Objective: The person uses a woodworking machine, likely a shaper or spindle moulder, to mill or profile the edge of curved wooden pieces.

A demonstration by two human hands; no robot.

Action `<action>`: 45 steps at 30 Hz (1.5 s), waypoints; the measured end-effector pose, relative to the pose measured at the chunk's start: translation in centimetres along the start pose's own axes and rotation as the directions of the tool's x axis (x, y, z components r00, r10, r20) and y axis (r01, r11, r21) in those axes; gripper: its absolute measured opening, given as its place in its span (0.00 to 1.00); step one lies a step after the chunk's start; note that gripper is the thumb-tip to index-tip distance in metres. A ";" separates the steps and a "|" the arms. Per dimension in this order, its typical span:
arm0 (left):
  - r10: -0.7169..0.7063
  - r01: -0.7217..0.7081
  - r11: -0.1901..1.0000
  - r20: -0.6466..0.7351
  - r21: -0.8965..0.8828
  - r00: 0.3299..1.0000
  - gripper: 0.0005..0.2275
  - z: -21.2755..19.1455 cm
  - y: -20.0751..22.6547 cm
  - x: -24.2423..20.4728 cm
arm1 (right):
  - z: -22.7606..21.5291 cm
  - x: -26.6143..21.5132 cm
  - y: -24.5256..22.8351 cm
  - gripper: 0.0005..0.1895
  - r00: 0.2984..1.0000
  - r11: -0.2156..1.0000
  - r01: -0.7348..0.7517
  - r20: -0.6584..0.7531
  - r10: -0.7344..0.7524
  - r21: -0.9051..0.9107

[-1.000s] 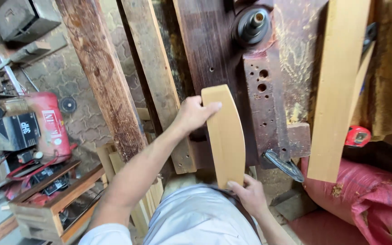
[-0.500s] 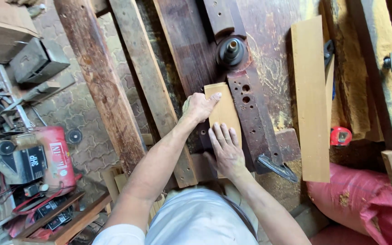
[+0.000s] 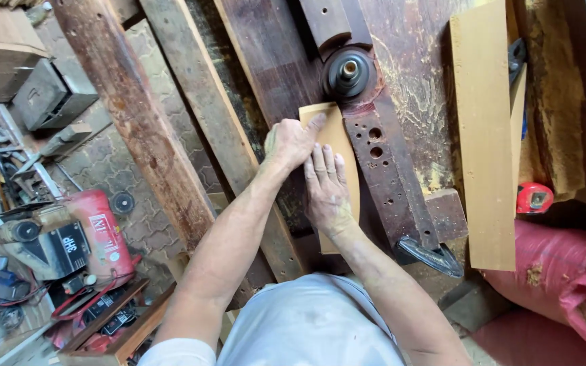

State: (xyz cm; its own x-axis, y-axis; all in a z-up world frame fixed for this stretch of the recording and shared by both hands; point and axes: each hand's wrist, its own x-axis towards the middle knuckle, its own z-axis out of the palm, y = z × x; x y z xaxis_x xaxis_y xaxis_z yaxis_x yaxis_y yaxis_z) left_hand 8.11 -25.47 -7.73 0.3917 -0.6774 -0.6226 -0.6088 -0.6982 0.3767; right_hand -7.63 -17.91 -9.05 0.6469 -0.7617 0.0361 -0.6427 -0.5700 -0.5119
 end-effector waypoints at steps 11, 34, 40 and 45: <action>0.028 -0.028 0.999 0.003 -0.017 1.000 0.35 -1.6 0.7 1.9 | 0.7 1.9 0.1 0.35 0.998 0.999 -0.044 0.035 0.043 0.020; 0.042 -0.037 0.997 0.063 -0.073 0.997 0.35 -2.4 0.5 3.6 | 0.7 3.5 0.4 0.34 0.999 0.999 -0.023 0.042 0.022 0.022; 0.034 -0.026 0.994 0.072 -0.105 0.997 0.35 -3.2 0.6 3.8 | 0.0 4.4 0.4 0.35 0.999 0.999 -0.003 0.042 0.001 0.038; 0.066 -0.060 0.990 0.041 -0.124 0.997 0.34 -3.6 0.6 4.3 | 0.0 5.0 0.5 0.35 1.000 0.999 0.004 0.030 -0.006 0.054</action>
State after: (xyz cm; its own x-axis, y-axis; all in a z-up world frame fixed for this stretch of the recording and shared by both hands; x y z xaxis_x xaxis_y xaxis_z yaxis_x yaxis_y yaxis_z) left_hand 11.90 -29.61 -7.74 0.3223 -0.7117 -0.6242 -0.5407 -0.6797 0.4957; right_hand -4.77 -22.02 -9.11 0.6625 -0.7490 0.0134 -0.6169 -0.5556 -0.5575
